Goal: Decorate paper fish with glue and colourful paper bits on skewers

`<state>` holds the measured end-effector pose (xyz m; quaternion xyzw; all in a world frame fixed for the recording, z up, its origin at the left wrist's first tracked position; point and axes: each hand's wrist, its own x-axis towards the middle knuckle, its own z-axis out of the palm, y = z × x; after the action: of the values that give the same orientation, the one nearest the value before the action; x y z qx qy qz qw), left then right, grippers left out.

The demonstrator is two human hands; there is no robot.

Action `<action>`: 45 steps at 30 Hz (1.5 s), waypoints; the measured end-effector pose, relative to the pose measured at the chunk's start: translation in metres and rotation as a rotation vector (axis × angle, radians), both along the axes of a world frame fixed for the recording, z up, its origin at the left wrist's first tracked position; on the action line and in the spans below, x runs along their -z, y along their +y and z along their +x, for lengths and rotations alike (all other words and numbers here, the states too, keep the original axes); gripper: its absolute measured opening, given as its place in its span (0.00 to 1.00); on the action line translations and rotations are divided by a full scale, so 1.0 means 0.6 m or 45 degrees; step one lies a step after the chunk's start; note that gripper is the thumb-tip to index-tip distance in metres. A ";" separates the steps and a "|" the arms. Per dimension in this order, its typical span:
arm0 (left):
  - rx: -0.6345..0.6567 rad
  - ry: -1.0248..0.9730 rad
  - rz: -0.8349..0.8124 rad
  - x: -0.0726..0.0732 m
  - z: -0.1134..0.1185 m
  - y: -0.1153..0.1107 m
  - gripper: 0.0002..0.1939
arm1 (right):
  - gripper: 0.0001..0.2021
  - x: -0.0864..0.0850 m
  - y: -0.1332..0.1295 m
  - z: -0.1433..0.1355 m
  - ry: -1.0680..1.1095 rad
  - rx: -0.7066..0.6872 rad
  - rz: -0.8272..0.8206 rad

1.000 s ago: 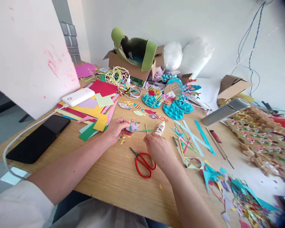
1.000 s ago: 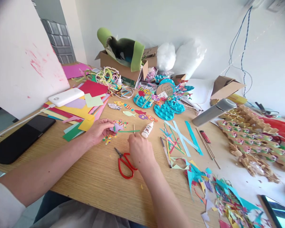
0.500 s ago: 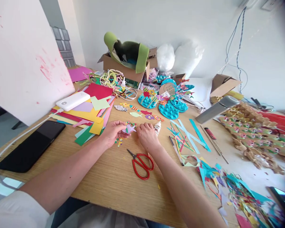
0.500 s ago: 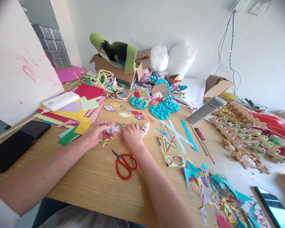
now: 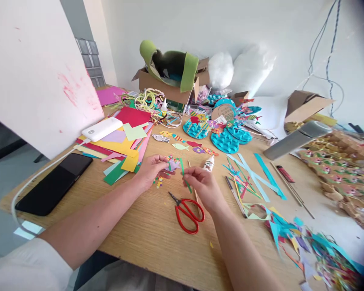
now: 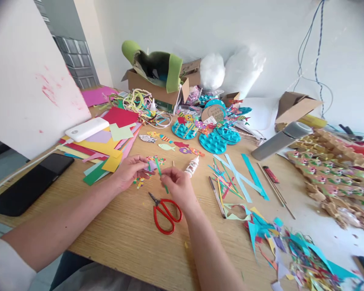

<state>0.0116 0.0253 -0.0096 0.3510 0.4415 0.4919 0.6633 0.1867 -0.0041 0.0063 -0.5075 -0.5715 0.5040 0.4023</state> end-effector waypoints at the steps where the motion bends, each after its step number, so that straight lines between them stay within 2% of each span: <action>1: 0.001 0.024 0.016 0.001 0.001 -0.001 0.10 | 0.11 0.006 -0.007 -0.006 0.068 -0.047 -0.050; 6: 0.004 0.138 0.073 0.003 0.004 -0.004 0.08 | 0.11 0.034 -0.019 -0.027 0.117 -0.011 -0.196; 14: 0.016 0.152 0.090 0.001 0.005 -0.007 0.08 | 0.13 0.035 -0.019 -0.028 0.046 0.110 -0.301; 23: 0.025 0.157 0.107 0.002 0.007 -0.006 0.08 | 0.14 0.050 -0.018 -0.026 0.039 0.085 -0.248; 38: -0.007 0.049 -0.009 -0.004 0.004 -0.004 0.10 | 0.16 0.046 -0.017 -0.025 0.066 0.113 -0.274; 45: -0.020 0.042 -0.019 -0.007 0.004 -0.006 0.12 | 0.14 0.045 -0.017 -0.025 0.067 0.110 -0.232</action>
<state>0.0142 0.0219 -0.0053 0.3506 0.4587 0.4878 0.6547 0.1714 -0.0146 -0.0206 -0.5527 -0.4900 0.5492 0.3910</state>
